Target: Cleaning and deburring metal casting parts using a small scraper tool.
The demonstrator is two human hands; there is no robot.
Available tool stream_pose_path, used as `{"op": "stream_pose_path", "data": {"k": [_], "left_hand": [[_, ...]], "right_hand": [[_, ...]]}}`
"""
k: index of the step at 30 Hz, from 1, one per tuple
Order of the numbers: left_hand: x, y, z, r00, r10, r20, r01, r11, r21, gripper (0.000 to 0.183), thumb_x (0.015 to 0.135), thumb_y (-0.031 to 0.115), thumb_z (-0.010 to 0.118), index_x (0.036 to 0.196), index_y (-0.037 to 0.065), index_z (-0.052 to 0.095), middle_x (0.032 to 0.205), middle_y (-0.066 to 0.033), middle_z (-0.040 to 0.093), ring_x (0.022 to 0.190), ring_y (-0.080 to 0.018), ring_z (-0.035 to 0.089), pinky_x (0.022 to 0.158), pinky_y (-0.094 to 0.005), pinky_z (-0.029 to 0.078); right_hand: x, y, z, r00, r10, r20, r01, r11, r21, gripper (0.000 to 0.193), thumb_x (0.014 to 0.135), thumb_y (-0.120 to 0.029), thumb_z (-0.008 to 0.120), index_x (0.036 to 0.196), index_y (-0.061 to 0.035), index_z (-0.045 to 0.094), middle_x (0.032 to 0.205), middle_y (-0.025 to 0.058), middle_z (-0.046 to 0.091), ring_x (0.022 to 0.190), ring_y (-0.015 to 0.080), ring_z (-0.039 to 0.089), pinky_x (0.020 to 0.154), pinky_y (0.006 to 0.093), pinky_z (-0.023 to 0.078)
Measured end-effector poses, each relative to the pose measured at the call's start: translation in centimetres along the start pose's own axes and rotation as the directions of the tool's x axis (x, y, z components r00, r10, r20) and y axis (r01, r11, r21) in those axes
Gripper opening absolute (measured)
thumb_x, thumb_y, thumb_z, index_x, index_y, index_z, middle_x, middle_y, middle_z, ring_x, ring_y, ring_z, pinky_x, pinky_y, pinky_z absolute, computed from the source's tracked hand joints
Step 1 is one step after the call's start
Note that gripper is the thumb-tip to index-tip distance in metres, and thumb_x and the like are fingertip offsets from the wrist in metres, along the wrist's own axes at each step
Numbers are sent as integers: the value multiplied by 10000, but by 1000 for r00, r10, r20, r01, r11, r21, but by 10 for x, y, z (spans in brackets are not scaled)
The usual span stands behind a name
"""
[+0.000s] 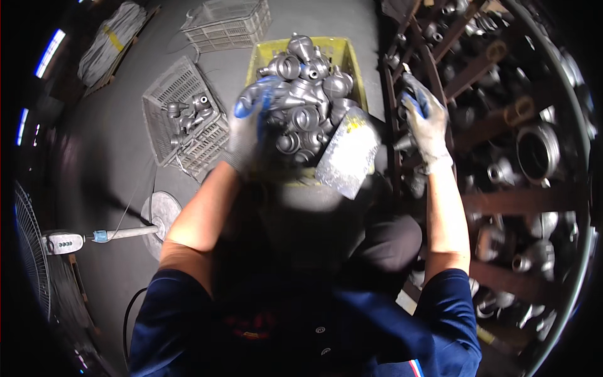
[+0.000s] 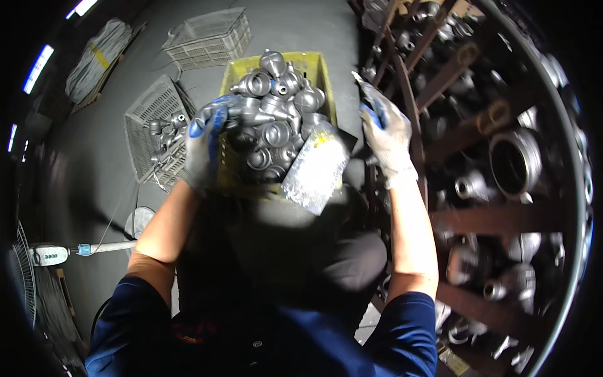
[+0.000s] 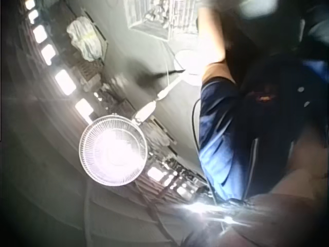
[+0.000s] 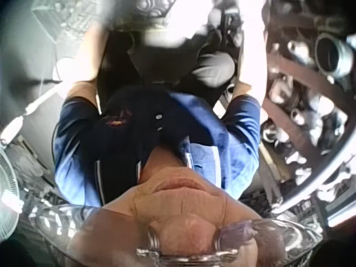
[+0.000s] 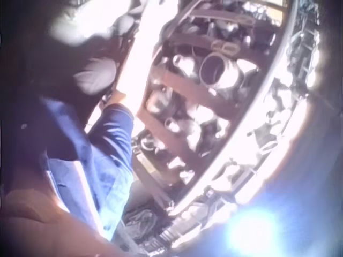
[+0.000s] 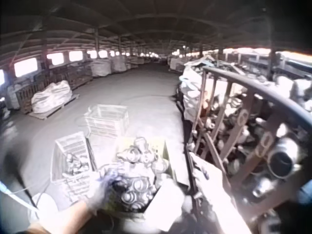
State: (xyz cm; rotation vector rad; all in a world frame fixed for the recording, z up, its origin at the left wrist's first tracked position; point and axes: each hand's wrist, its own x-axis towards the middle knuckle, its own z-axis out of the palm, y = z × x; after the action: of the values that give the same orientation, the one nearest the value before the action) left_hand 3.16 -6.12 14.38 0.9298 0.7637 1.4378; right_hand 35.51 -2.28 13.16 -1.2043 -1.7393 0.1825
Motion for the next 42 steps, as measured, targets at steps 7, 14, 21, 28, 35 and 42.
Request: {"op": "stream_pose_path", "data": {"k": [7, 14, 21, 28, 35, 42], "left_hand": [[93, -45, -104, 986, 126, -105, -37, 794, 606, 272, 906, 87, 570, 1168, 15, 575, 1081, -57, 631, 953, -153, 602, 844, -268, 473], [132, -93, -108, 943, 139, 302, -302, -17, 953, 349, 841, 233, 609, 1142, 59, 577, 1107, -136, 618, 1010, -311, 600, 876, -389, 481], [132, -94, -105, 953, -222, 206, -280, -392, 876, 372, 839, 297, 565, 1146, 91, 598, 1111, -122, 625, 1089, -281, 571, 940, -414, 428], [104, -65, -92, 978, -205, 38, -77, -189, 979, 307, 852, 217, 540, 1082, 35, 630, 1052, -133, 655, 978, -270, 621, 832, -371, 478], [-5, 28, -10, 932, -324, 162, 225, 869, 441, 172, 840, 68, 588, 987, 2, 648, 884, -43, 647, 806, -98, 590, 696, -263, 492], [-81, 45, 37, 832, -325, 449, 145, 910, 389, 218, 855, 118, 597, 1030, -5, 638, 904, -58, 644, 792, -108, 585, 683, -257, 480]], "right_hand": [[-14, -27, -19, 920, 359, -155, -306, 908, 286, 326, 899, -70, 552, 1197, 60, 579, 1218, 107, 603, 1116, 155, 547, 954, 270, 413], [-58, -48, -34, 840, 489, -234, -391, 845, 364, 409, 880, -97, 496, 1237, 102, 525, 1252, 177, 570, 1183, 218, 519, 1039, 324, 346], [-112, -108, -34, 725, 686, 54, -600, 592, 538, 412, 880, -164, 544, 1191, 107, 550, 1162, 172, 599, 889, 162, 590, 793, 281, 462], [-138, -147, -55, 630, 670, 392, -761, 434, 481, 333, 909, -141, 555, 1193, 31, 581, 824, 79, 673, 561, 55, 504, 529, 184, 376], [-137, -152, -18, 711, 620, 331, -696, 557, 453, 439, 873, -83, 634, 1293, -15, 526, 985, -10, 612, 731, -2, 496, 599, 133, 370], [-115, -177, -13, 734, 571, 366, -637, 394, 662, 461, 795, -131, 746, 1223, -70, 583, 740, -56, 586, 525, -9, 434, 444, 161, 305]]}}
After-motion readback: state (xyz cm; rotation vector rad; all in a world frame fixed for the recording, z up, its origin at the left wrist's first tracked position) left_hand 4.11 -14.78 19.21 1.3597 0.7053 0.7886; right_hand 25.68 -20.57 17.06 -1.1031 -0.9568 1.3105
